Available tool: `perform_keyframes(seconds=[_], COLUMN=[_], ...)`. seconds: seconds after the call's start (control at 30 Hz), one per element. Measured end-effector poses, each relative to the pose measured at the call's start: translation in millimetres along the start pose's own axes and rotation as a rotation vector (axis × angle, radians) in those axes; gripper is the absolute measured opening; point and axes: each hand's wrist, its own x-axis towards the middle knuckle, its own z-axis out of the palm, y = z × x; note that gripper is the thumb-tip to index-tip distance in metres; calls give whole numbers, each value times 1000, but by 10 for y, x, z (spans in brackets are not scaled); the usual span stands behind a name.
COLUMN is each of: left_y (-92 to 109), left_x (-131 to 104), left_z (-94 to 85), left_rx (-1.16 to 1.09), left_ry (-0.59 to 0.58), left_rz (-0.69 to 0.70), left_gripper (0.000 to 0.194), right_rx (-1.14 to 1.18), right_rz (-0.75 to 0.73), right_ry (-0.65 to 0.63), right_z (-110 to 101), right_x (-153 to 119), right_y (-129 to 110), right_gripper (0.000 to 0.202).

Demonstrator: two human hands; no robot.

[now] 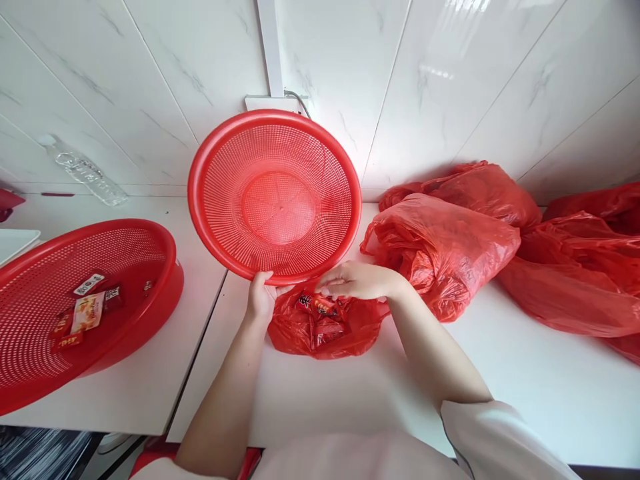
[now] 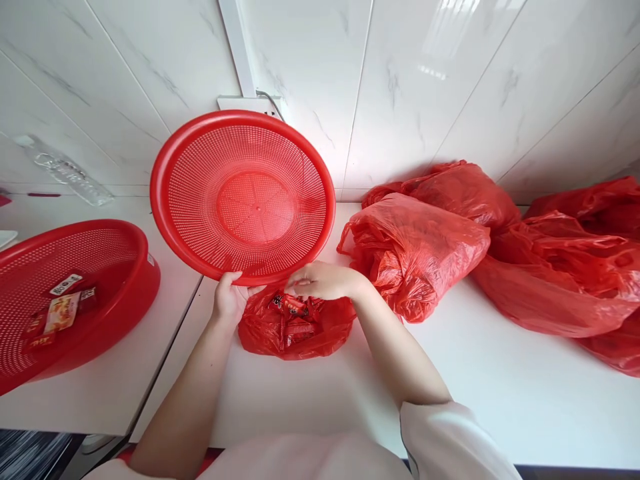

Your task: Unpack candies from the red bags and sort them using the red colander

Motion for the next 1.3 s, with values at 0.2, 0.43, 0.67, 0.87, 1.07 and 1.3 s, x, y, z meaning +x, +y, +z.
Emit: perform_keyframes(seconds=[0.2, 0.43, 0.67, 0.87, 1.07, 1.3], left_y=[60, 247, 675, 757, 797, 685], left_x=[12, -36, -125, -62, -27, 70], left_z=[-40, -117, -355, -738, -883, -828], left_rx=[-57, 302, 1302, 1315, 1182, 1174], left_ry=[29, -256, 548, 957, 913, 772], left_rz=[-17, -87, 433, 292, 385, 566], left_gripper=[18, 38, 89, 95, 65, 40], right_rx=[-289, -532, -565, -536, -469, -484], right_rz=[133, 179, 98, 40, -29, 31], right_ry=[439, 862, 1105, 1122, 1142, 1273], right_z=[132, 73, -94, -163, -234, -329], right_x=[31, 73, -74, -183, -288, -419], right_y=[-21, 128, 176, 85, -3, -20], right_gripper=[47, 29, 18, 21, 22, 23])
